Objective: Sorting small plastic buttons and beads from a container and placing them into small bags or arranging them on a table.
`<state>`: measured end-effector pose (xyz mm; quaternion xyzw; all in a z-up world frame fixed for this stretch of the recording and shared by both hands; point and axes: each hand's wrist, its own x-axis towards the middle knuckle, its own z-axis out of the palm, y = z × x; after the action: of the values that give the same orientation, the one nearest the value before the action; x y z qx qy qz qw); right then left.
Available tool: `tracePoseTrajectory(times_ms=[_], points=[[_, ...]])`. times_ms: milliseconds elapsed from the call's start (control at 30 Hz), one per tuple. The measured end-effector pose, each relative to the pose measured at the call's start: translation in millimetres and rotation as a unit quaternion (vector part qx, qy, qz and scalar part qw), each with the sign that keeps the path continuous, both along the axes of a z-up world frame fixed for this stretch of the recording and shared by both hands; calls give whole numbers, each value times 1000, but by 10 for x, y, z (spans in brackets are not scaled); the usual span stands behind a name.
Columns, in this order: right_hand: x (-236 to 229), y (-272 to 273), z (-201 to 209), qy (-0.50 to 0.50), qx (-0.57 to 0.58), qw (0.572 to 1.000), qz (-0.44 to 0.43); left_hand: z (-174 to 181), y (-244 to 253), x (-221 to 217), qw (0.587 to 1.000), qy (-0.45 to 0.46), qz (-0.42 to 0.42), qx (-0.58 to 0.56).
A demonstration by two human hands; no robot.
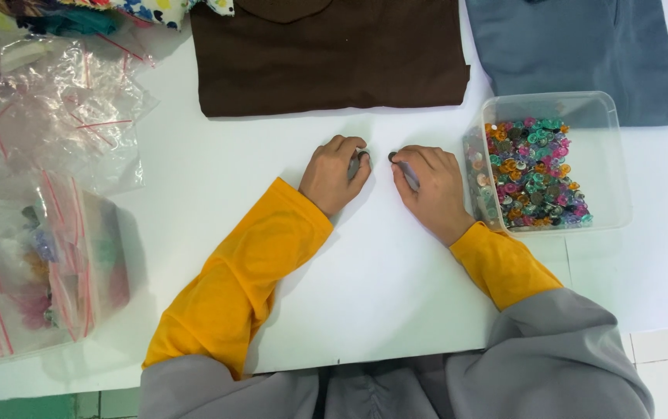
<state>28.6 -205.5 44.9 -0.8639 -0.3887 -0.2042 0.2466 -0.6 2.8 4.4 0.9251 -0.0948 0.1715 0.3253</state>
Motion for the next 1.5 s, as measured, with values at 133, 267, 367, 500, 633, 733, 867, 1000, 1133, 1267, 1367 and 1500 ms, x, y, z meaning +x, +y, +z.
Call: tracePoseTrajectory(times_ms=[133, 267, 367, 500, 633, 733, 867, 1000, 1133, 1267, 1367, 1500], points=[[10, -5, -30, -4, 7, 1000, -2, -30, 3, 6, 1000, -13, 2, -4], [33, -26, -108, -5, 11, 1000, -5, -13, 14, 7, 1000, -9, 8, -28], [17, -28, -89, -12, 18, 1000, -6, 33, 30, -5, 998, -24, 11, -54], [-112, -65, 66, -52, 32, 998, 13, 162, 23, -47, 996, -81, 22, 10], [-403, -137, 124, -85, 20, 996, 34, 204, -44, -104, 984, -146, 23, 103], [-562, -335, 309, -207, 56, 973, 81, 228, -242, -134, 959, -257, -12, 122], [-406, -759, 986, -273, 72, 959, 23, 568, -755, -235, 958, -256, -124, 20], [-33, -1271, 1327, -56, -4, 996, -75, 993, -1387, -82, 953, -225, -197, -43], [219, -1665, 1080, 187, -173, 963, -88, 799, -1855, 465, 975, -111, -191, 0], [266, -1611, 940, 353, -230, 902, -96, 701, -2067, 721, 976, 67, -136, 159], [305, -1595, 826, 340, -231, 906, -96, 713, -2154, 717, 962, 111, -86, 235], [326, -1636, 755, 338, -206, 913, -100, 248, -2304, 949, 944, 86, -50, 315]])
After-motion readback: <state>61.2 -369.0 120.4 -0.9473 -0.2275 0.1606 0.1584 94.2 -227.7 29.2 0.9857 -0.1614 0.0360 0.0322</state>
